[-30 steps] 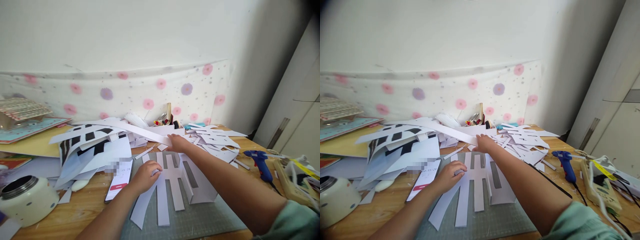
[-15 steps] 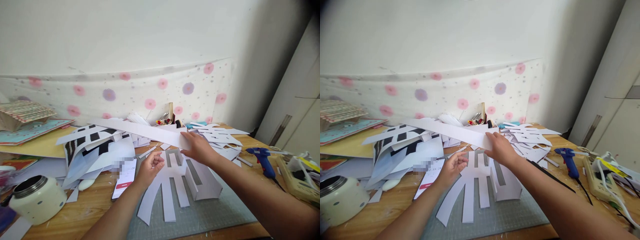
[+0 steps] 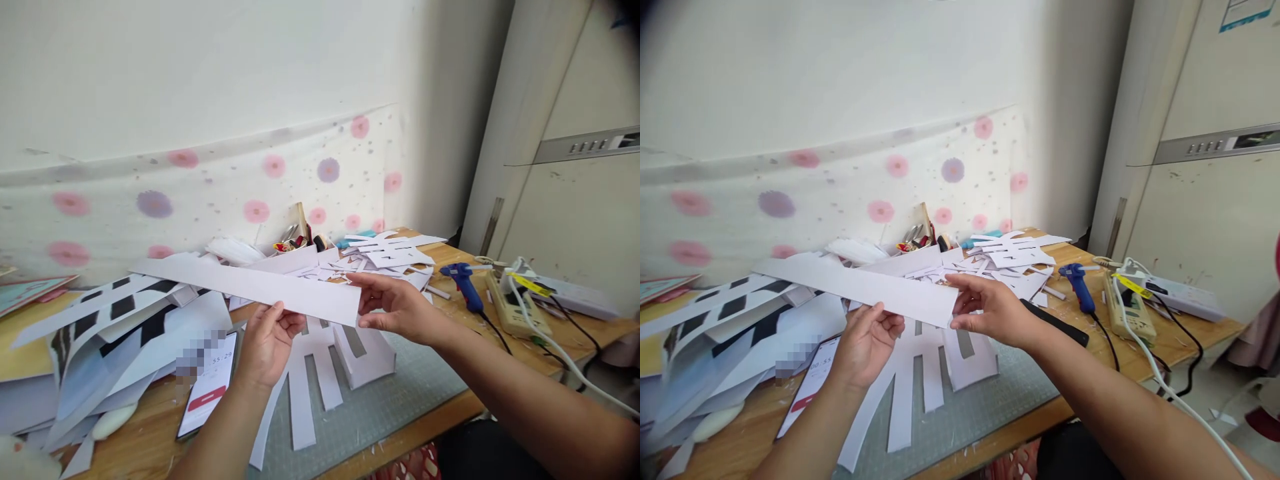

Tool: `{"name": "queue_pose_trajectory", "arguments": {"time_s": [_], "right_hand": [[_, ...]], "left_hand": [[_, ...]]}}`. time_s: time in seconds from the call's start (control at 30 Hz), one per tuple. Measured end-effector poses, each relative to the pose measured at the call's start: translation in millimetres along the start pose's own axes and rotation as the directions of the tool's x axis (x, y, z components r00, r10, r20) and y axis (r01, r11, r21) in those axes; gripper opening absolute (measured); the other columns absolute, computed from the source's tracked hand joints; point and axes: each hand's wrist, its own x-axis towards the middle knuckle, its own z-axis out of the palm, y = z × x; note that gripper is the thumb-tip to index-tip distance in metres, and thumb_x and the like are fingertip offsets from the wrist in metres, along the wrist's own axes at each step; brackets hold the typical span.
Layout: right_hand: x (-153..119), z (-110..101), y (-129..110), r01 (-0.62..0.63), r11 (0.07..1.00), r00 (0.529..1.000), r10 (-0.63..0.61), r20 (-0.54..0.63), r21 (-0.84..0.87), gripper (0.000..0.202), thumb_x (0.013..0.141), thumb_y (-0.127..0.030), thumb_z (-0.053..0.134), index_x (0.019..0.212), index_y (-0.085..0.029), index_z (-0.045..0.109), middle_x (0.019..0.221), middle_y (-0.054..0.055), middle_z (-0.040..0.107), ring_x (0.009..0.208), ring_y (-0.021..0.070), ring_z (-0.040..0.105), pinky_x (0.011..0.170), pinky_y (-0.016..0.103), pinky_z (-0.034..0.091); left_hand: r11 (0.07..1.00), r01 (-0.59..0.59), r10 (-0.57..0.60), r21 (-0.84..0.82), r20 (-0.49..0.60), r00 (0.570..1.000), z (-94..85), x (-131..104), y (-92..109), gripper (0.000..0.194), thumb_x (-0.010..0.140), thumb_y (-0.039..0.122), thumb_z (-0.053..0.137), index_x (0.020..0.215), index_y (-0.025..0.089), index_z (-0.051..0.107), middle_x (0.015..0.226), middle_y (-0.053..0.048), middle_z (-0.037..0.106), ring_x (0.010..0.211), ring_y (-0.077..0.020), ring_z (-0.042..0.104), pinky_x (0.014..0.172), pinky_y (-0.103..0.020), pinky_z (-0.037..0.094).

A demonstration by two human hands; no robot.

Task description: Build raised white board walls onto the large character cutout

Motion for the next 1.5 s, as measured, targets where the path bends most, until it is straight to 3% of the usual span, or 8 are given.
{"name": "queue_pose_trajectory", "arguments": {"time_s": [0.3, 0.5, 0.57, 0.67, 1.1, 1.27, 1.37, 1.5], "right_hand": [[-4.5, 19.9, 3.3, -0.027, 0.978, 0.998, 0.039, -0.055, 0.209, 0.027, 0.068, -0.027, 0.077, 0.093, -0.02, 0.07, 0.078, 0.0, 0.069, 0.069, 0.0101, 0.063, 0.069, 0.025, 0.053], [-7.0, 5.6, 11.0, -0.049, 0.986, 0.993, 0.065, 0.095, -0.158, 0.037, 0.079, -0.032, 0.065, 0.113, -0.018, 0.064, 0.099, 0.006, 0.069, 0.081, 0.0151, 0.063, 0.074, 0.03, 0.052], [-12.0, -18.9, 20.4, -0.158, 0.878, 0.985, 0.173, -0.009, -0.453, 0.047, 0.081, -0.031, 0.061, 0.127, -0.021, 0.055, 0.111, 0.008, 0.066, 0.088, 0.0175, 0.063, 0.076, 0.031, 0.052], [-22.7, -54.3, 37.6, -0.376, 0.405, 0.912, 0.318, -0.258, -0.833, 0.039, 0.082, -0.033, 0.056, 0.118, -0.016, 0.062, 0.11, 0.013, 0.066, 0.09, 0.0223, 0.062, 0.081, 0.034, 0.047], [-30.6, -75.0, 64.8, -0.438, -0.035, 0.816, 0.404, -0.414, -0.898, 0.033, 0.077, -0.027, 0.057, 0.103, -0.008, 0.065, 0.103, 0.022, 0.064, 0.099, 0.0315, 0.059, 0.083, 0.038, 0.041], [-34.5, -87.2, 54.2, -0.493, -0.015, 0.794, 0.401, -0.457, -0.87, 0.027, 0.076, -0.027, 0.056, 0.095, -0.013, 0.067, 0.091, 0.015, 0.068, 0.086, 0.0281, 0.063, 0.071, 0.035, 0.044], [-34.1, -75.4, 25.7, -0.459, 0.229, 0.888, 0.143, -0.437, -0.858, 0.028, 0.077, -0.029, 0.055, 0.102, -0.018, 0.063, 0.094, 0.01, 0.063, 0.084, 0.0227, 0.06, 0.074, 0.033, 0.046], [-33.6, -29.4, -21.1, 0.048, 0.615, 0.942, -0.289, -0.168, -0.787, 0.029, 0.075, -0.02, 0.058, 0.104, -0.022, 0.055, 0.096, 0.008, 0.056, 0.086, 0.0211, 0.056, 0.072, 0.033, 0.05]], "left_hand": [[0.976, 0.125, -0.109, -0.179, 0.098, 0.989, -9.7, -10.1, -9.3, 0.035, 0.061, 0.023, 0.079, 0.094, 0.02, 0.066, 0.083, -0.001, 0.072, 0.063, -0.0136, 0.065, 0.049, -0.022, 0.057], [0.972, 0.236, -0.229, 0.008, 0.273, 0.934, -9.1, -18.3, -15.8, 0.047, 0.07, 0.028, 0.072, 0.114, 0.015, 0.06, 0.087, -0.007, 0.07, 0.058, -0.0155, 0.063, 0.041, -0.025, 0.055], [0.977, 0.214, -0.21, 0.011, 0.249, 0.946, -9.0, -19.0, -15.7, 0.048, 0.071, 0.025, 0.071, 0.117, 0.017, 0.059, 0.085, -0.005, 0.069, 0.06, -0.0149, 0.063, 0.044, -0.024, 0.055], [0.981, 0.193, -0.186, -0.01, 0.221, 0.957, -8.7, -19.5, -14.0, 0.049, 0.073, 0.024, 0.07, 0.12, 0.019, 0.057, 0.084, -0.003, 0.068, 0.064, -0.0154, 0.063, 0.045, -0.025, 0.056], [0.985, 0.159, -0.142, -0.073, 0.196, 0.97, -8.3, -21.2, -7.7, 0.032, 0.072, 0.024, 0.071, 0.103, 0.017, 0.065, 0.085, -0.002, 0.069, 0.065, -0.015, 0.063, 0.044, -0.024, 0.056], [0.985, 0.149, -0.134, -0.085, 0.166, 0.977, -6.5, -23.1, -3.5, 0.027, 0.068, 0.025, 0.075, 0.09, 0.017, 0.063, 0.074, 0.0, 0.07, 0.058, -0.0142, 0.064, 0.042, -0.022, 0.056], [0.982, 0.156, -0.137, -0.108, 0.162, 0.977, -4.9, -24.7, -1.7, 0.029, 0.066, 0.025, 0.076, 0.09, 0.017, 0.062, 0.075, 0.0, 0.071, 0.059, -0.0148, 0.065, 0.042, -0.022, 0.056], [0.975, 0.165, -0.143, -0.147, 0.152, 0.978, -3.5, -26.5, 0.4, 0.03, 0.066, 0.024, 0.076, 0.092, 0.018, 0.062, 0.075, 0.0, 0.071, 0.056, -0.0141, 0.065, 0.042, -0.021, 0.055]]}}
